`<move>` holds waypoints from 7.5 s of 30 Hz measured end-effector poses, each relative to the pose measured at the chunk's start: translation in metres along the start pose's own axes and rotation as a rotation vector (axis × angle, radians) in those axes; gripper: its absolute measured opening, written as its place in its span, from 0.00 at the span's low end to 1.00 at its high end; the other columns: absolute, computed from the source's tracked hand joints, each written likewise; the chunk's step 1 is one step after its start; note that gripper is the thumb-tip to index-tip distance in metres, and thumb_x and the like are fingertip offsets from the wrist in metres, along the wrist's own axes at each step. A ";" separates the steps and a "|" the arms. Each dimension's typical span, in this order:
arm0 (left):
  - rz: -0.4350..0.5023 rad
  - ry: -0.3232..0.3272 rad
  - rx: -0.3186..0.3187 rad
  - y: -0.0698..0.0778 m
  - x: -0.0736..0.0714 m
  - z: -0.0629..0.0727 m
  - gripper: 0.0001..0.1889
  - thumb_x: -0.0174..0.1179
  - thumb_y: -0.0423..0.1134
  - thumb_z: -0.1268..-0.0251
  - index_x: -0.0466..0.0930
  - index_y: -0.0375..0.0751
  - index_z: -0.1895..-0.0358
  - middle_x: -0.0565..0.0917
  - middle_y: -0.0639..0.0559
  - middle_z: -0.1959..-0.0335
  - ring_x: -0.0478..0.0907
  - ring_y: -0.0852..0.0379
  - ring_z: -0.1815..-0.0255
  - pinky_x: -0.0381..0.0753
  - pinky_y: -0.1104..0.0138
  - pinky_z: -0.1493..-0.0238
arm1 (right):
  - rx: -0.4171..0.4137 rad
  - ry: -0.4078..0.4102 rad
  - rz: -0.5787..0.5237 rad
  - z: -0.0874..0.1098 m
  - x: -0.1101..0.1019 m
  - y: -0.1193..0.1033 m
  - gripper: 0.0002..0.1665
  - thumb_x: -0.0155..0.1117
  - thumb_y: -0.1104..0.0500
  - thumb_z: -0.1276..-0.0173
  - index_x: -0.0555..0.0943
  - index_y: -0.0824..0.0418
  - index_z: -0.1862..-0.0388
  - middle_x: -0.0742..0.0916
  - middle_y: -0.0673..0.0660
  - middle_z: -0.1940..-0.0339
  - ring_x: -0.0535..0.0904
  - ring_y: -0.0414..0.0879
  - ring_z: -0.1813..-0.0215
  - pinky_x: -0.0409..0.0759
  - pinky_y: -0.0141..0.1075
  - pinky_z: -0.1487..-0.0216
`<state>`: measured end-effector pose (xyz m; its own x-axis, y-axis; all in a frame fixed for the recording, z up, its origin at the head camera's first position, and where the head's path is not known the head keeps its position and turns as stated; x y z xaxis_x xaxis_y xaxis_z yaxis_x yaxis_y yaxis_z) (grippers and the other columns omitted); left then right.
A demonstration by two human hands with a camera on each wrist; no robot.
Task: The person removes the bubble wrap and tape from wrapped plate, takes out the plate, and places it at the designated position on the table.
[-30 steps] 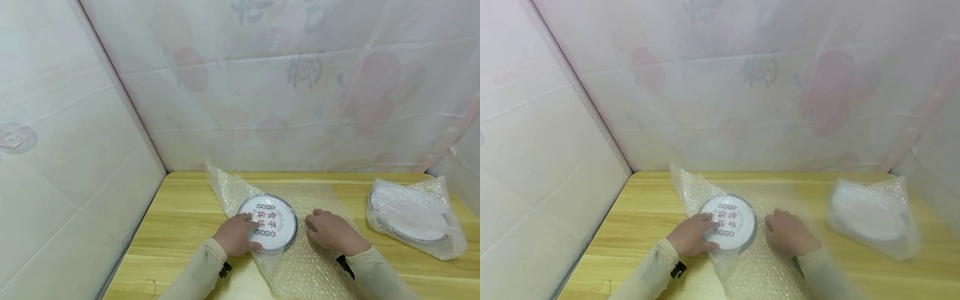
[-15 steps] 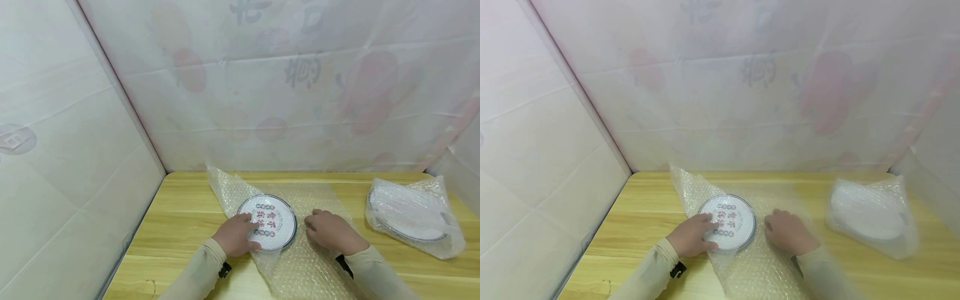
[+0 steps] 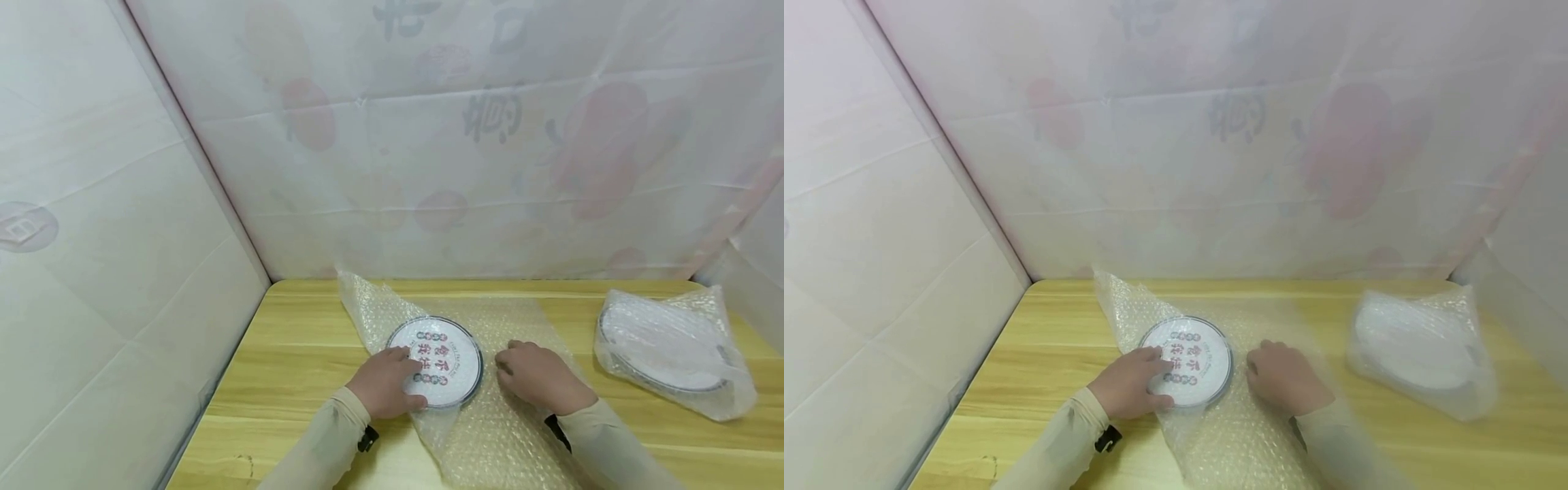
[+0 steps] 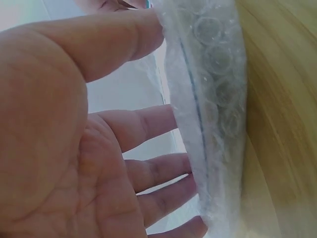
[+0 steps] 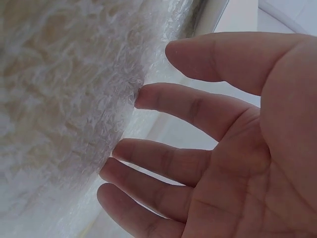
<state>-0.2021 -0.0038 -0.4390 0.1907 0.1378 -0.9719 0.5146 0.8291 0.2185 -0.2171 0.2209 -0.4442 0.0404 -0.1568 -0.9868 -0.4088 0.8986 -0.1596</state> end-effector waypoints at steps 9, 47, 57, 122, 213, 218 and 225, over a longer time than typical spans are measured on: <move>-0.028 0.073 0.095 0.030 -0.001 -0.008 0.26 0.66 0.59 0.34 0.84 0.50 0.39 0.83 0.51 0.38 0.77 0.50 0.35 0.76 0.61 0.32 | 0.004 0.019 0.001 0.001 -0.003 -0.005 0.05 0.64 0.58 0.32 0.86 0.56 0.63 0.80 0.51 0.69 0.79 0.50 0.68 0.79 0.46 0.71; -0.404 -0.021 0.488 0.126 0.022 0.000 0.07 0.66 0.49 0.34 0.81 0.60 0.70 0.78 0.67 0.81 0.71 0.67 0.79 0.70 0.74 0.75 | 0.028 0.067 0.008 0.005 -0.006 -0.007 0.08 0.64 0.60 0.34 0.79 0.53 0.73 0.77 0.51 0.74 0.75 0.48 0.72 0.74 0.44 0.76; -0.397 0.037 0.364 0.113 0.012 -0.004 0.09 0.70 0.50 0.40 0.80 0.59 0.74 0.80 0.65 0.80 0.73 0.64 0.78 0.70 0.70 0.74 | 0.041 0.065 0.018 0.004 -0.005 -0.007 0.08 0.64 0.60 0.34 0.77 0.53 0.74 0.76 0.52 0.75 0.74 0.49 0.73 0.73 0.45 0.76; -0.589 0.141 -0.006 0.030 -0.029 0.049 0.19 0.62 0.55 0.35 0.90 0.42 0.59 0.77 0.43 0.30 0.67 0.43 0.25 0.57 0.49 0.20 | 0.030 0.036 0.031 0.003 0.000 -0.005 0.06 0.63 0.59 0.33 0.78 0.56 0.70 0.76 0.53 0.74 0.73 0.49 0.71 0.74 0.44 0.75; 0.100 -0.049 -0.240 -0.070 -0.003 0.022 0.51 0.81 0.58 0.54 0.70 0.37 0.27 0.68 0.30 0.31 0.66 0.26 0.31 0.82 0.38 0.46 | 0.021 0.020 0.054 0.001 0.004 -0.010 0.08 0.66 0.59 0.37 0.77 0.59 0.62 0.73 0.57 0.72 0.70 0.51 0.70 0.71 0.44 0.76; 0.096 -0.057 -0.236 -0.071 -0.004 0.021 0.51 0.80 0.59 0.55 0.70 0.37 0.28 0.70 0.31 0.33 0.67 0.26 0.32 0.84 0.40 0.48 | 0.026 0.034 0.054 0.001 0.005 -0.011 0.08 0.66 0.60 0.39 0.76 0.58 0.64 0.73 0.57 0.72 0.69 0.51 0.70 0.71 0.44 0.76; 0.112 -0.074 -0.273 -0.071 -0.007 0.021 0.53 0.79 0.63 0.55 0.70 0.37 0.27 0.65 0.25 0.26 0.63 0.23 0.28 0.81 0.36 0.44 | 0.021 0.053 0.058 0.001 0.007 -0.013 0.07 0.65 0.60 0.39 0.76 0.58 0.64 0.73 0.57 0.72 0.70 0.51 0.70 0.71 0.44 0.76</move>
<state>-0.2227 -0.0755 -0.4456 0.2996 0.2052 -0.9317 0.2454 0.9272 0.2831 -0.2110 0.2086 -0.4494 -0.0312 -0.1248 -0.9917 -0.3902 0.9150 -0.1029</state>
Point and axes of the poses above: each hand's wrist, its own z-axis away from the middle knuckle, its own x-axis out of the palm, y = z × x, the point moved 7 cm from there along -z, towards the middle knuckle
